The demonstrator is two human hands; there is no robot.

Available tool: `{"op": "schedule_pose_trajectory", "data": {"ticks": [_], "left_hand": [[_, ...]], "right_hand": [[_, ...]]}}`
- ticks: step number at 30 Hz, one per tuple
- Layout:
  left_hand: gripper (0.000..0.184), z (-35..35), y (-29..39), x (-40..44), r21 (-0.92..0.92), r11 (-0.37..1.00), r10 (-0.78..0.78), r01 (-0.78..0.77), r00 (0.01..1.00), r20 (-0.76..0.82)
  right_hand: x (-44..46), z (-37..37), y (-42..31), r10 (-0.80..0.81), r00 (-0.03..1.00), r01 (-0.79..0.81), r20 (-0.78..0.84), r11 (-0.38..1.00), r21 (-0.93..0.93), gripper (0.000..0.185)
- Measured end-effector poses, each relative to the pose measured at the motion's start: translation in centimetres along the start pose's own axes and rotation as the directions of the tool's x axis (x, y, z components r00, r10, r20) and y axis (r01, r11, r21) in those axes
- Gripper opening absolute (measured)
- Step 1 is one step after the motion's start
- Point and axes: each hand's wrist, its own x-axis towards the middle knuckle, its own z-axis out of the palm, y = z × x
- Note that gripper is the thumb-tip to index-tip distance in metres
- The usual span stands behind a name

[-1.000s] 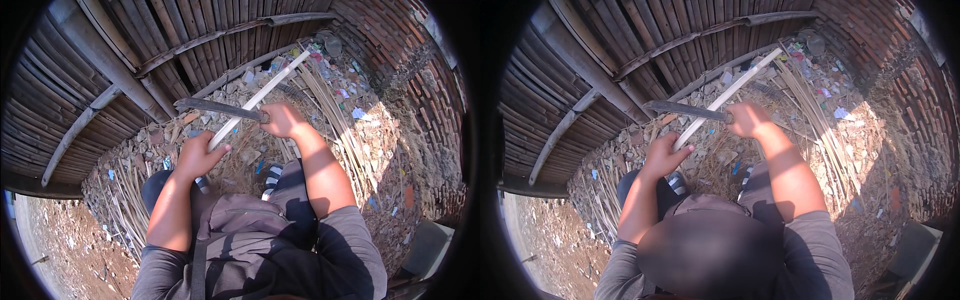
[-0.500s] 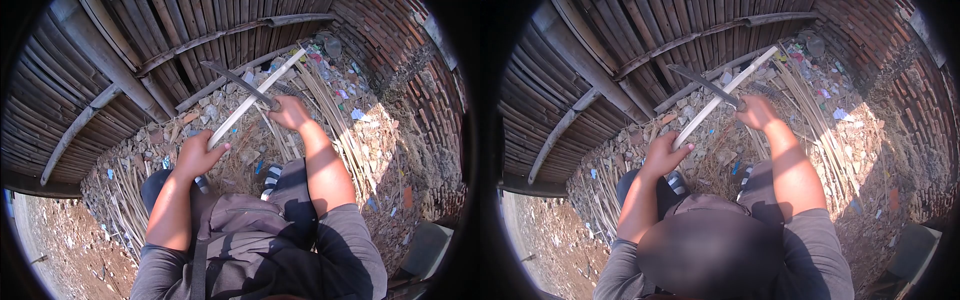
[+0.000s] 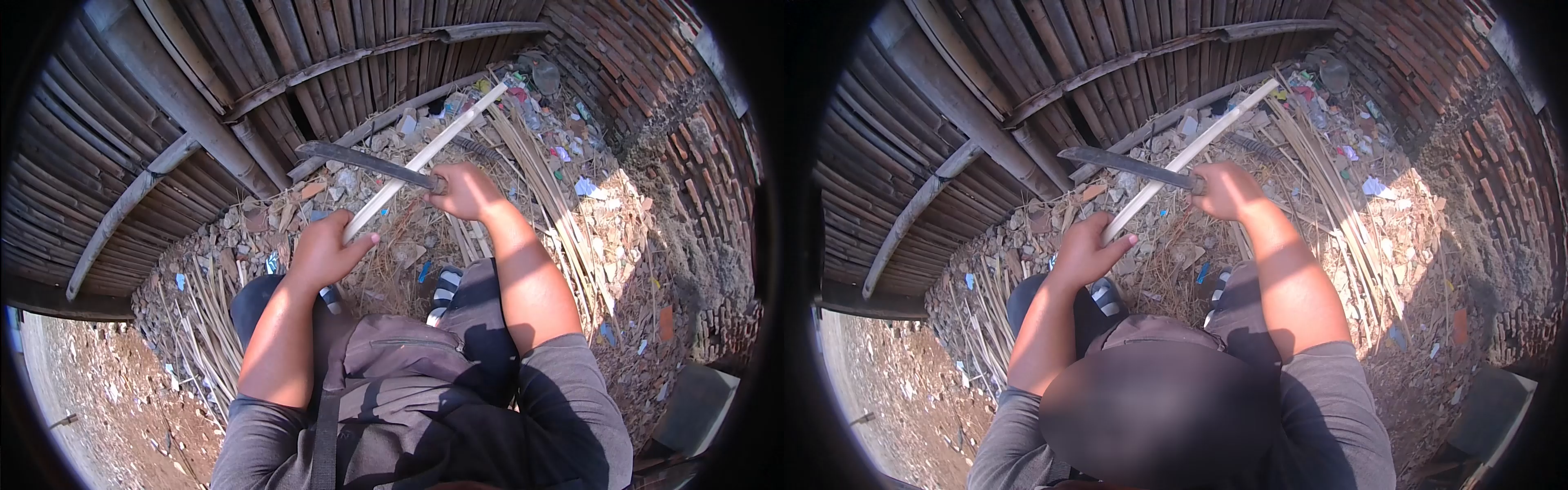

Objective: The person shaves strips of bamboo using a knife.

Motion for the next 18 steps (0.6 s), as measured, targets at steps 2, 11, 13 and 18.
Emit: {"op": "schedule_pose_trajectory", "data": {"ticks": [2, 11, 13, 18], "left_hand": [[0.057, -0.04, 0.02, 0.03, 0.005, 1.000, -0.005, 0.005, 1.000, 0.008], [0.054, -0.16, -0.01, -0.02, 0.050, 0.998, -0.025, 0.023, 0.999, 0.037], [0.054, -0.04, -0.02, 0.03, 0.048, 0.998, -0.036, 0.034, 0.999, 0.036], [0.057, -0.32, 0.33, 0.03, 0.042, 0.999, -0.036, 0.034, 0.999, 0.039]], "right_hand": [[-0.03, 0.25, 0.27, -0.013, 1.000, 0.013, -0.021, 1.000, -0.001, 0.041], [0.16, 0.29, 0.20, 0.018, 0.999, -0.016, 0.051, 0.999, -0.047, 0.042], [0.14, 0.04, -0.11, 0.056, 0.995, -0.052, 0.077, 0.997, -0.051, 0.041], [0.08, 0.33, 0.39, 0.009, 0.999, -0.007, 0.047, 0.999, -0.036, 0.041]]}}
